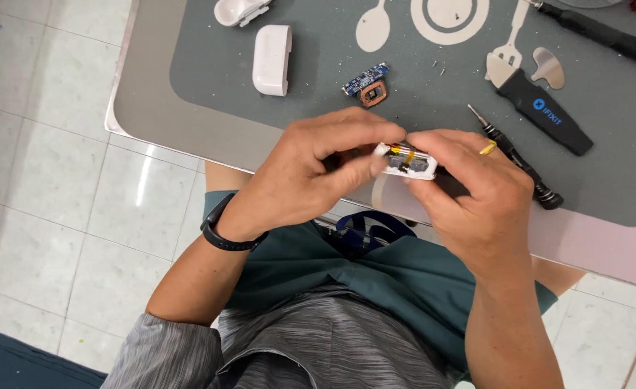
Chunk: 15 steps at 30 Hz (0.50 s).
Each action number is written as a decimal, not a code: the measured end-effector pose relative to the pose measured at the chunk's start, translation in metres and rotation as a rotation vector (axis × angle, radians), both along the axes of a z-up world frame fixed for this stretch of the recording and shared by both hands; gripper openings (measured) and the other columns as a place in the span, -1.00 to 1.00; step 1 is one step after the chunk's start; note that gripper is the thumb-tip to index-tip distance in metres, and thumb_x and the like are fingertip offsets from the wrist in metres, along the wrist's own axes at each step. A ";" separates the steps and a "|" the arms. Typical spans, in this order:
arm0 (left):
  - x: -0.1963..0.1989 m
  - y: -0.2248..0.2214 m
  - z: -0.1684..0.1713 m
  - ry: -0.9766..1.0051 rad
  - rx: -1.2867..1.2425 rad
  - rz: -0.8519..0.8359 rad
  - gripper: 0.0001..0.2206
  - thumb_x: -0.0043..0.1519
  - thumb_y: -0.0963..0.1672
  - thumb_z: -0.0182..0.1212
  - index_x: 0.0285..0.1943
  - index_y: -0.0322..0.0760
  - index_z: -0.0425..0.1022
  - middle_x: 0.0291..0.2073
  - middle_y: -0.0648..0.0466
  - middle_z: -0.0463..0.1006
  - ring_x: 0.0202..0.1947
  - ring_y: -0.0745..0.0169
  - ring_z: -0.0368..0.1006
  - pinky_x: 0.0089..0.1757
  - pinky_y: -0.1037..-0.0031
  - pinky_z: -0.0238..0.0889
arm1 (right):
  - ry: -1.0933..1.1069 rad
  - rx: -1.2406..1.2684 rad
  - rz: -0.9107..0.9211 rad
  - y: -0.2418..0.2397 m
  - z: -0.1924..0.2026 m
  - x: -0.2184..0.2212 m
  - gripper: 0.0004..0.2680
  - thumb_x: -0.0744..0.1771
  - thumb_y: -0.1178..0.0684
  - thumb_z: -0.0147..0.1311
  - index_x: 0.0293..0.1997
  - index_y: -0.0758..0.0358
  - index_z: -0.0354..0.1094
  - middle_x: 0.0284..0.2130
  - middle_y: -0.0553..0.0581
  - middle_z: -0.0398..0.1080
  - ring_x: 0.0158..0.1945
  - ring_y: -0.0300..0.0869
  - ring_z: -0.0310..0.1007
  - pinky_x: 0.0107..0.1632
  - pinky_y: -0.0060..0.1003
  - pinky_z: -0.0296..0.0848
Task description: Disassembling and attempting to reassemble the internal components of an earbud charging case using precision tools.
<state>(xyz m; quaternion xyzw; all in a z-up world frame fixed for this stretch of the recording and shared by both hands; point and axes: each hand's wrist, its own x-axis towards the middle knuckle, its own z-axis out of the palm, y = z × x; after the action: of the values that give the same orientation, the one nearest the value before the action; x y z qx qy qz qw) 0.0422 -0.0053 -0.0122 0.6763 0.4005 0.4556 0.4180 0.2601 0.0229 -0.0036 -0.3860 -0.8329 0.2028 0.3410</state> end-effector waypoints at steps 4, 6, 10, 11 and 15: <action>-0.001 -0.004 0.004 0.082 -0.022 -0.060 -0.54 0.36 -0.25 0.37 0.41 -0.08 0.34 0.14 0.10 0.49 -0.14 0.36 0.36 -0.18 0.59 0.35 | -0.002 0.013 0.001 0.000 0.001 0.000 -0.83 0.30 0.40 0.24 -0.06 0.38 0.51 -0.21 0.19 0.55 -0.09 -0.07 0.53 -0.02 -0.25 0.41; 0.004 -0.004 0.005 0.138 0.077 0.019 -0.72 0.41 -0.22 0.27 0.28 -0.20 0.42 -0.04 0.07 0.53 -0.20 0.28 0.41 -0.13 0.48 0.33 | 0.021 0.017 0.022 0.000 0.000 -0.001 -0.87 0.33 0.38 0.27 -0.06 0.41 0.51 -0.15 0.25 0.54 -0.10 -0.07 0.53 0.00 -0.24 0.43; 0.008 -0.006 0.000 0.158 0.106 0.052 -0.77 0.44 -0.22 0.19 0.26 -0.19 0.43 0.01 0.04 0.56 -0.18 0.28 0.48 -0.16 0.52 0.35 | -0.019 0.012 0.009 -0.002 -0.001 0.005 -0.81 0.32 0.29 0.35 0.00 0.35 0.52 -0.13 0.21 0.55 -0.07 -0.07 0.53 0.03 -0.23 0.41; 0.008 -0.004 0.002 0.154 0.138 0.052 -0.79 0.44 -0.16 0.14 0.23 -0.24 0.44 -0.01 0.02 0.58 -0.10 0.19 0.53 -0.07 0.43 0.40 | 0.007 0.006 0.033 0.001 -0.003 0.006 -0.78 0.30 0.28 0.36 0.03 0.39 0.50 -0.09 0.27 0.54 -0.03 -0.01 0.53 0.08 -0.19 0.42; 0.008 -0.002 0.012 0.118 0.105 0.052 -0.81 0.38 -0.17 0.18 0.14 -0.30 0.48 -0.08 0.04 0.60 -0.10 0.18 0.57 -0.05 0.44 0.40 | 0.067 -0.043 0.051 0.004 0.004 0.003 -0.78 0.25 0.30 0.34 -0.03 0.39 0.52 -0.09 0.28 0.55 -0.01 -0.04 0.57 0.09 -0.21 0.45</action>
<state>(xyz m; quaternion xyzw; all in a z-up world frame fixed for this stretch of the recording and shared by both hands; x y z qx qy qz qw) 0.0501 -0.0075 -0.0001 0.7121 0.4175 0.4462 0.3457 0.2632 0.0264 0.0001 -0.3649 -0.8261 0.2419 0.3548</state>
